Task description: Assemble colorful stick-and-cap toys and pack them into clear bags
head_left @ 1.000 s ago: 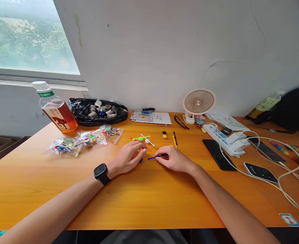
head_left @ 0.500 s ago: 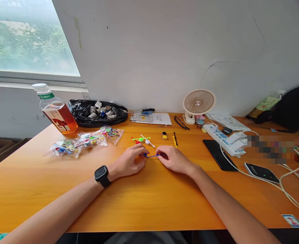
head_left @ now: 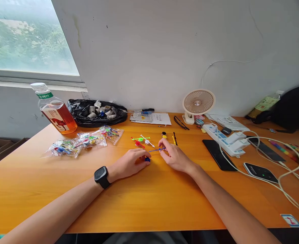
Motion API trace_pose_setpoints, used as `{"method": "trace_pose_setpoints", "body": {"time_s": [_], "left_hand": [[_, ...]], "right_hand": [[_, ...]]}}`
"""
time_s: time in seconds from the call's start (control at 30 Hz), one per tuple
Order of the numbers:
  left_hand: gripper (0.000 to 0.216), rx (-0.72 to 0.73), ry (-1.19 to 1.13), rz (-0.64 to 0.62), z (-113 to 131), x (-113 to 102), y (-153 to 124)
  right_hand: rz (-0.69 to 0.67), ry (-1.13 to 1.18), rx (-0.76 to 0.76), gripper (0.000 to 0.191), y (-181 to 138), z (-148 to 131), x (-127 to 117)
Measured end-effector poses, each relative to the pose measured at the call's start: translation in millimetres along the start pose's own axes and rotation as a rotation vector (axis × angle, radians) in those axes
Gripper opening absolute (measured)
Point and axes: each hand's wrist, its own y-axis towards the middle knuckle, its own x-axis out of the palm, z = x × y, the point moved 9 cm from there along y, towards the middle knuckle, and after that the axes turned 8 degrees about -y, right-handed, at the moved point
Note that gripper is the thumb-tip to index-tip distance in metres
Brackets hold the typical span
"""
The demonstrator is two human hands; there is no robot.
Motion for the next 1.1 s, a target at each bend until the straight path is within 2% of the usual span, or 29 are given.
{"method": "trace_pose_setpoints", "body": {"time_s": [0.1, 0.23, 0.4, 0.5, 0.63, 0.8, 1.1], "left_hand": [[0.022, -0.061, -0.081, 0.017, -6.2, -0.5, -0.8], [0.033, -0.117, -0.186, 0.044, -10.5, -1.7, -0.8], [0.039, -0.156, -0.301, 0.105, -14.6, -5.1, -0.1], [0.046, -0.137, -0.28, 0.094, -12.5, -5.0, 0.6], [0.033, -0.084, -0.193, 0.03, -7.7, -1.7, 1.6], [0.015, -0.057, -0.106, 0.037, -7.9, -3.7, 1.3], [0.01, 0.0, -0.046, 0.032, -0.5, -3.7, 2.3]], "right_hand": [[0.025, 0.147, 0.01, 0.007, 0.0, 0.3, -3.0], [0.006, 0.314, -0.001, 0.014, 2.2, -0.6, 4.2], [-0.09, 0.495, -0.013, 0.012, 3.6, -4.1, 22.6], [-0.163, 0.568, -0.003, 0.011, 1.5, -8.4, 32.7], [-0.214, 0.623, 0.007, 0.014, -1.6, -12.8, 40.5], [-0.244, 0.612, 0.003, 0.017, -3.0, -16.5, 43.7], [-0.293, 0.683, 0.035, 0.028, -3.0, -16.5, 46.3]]}}
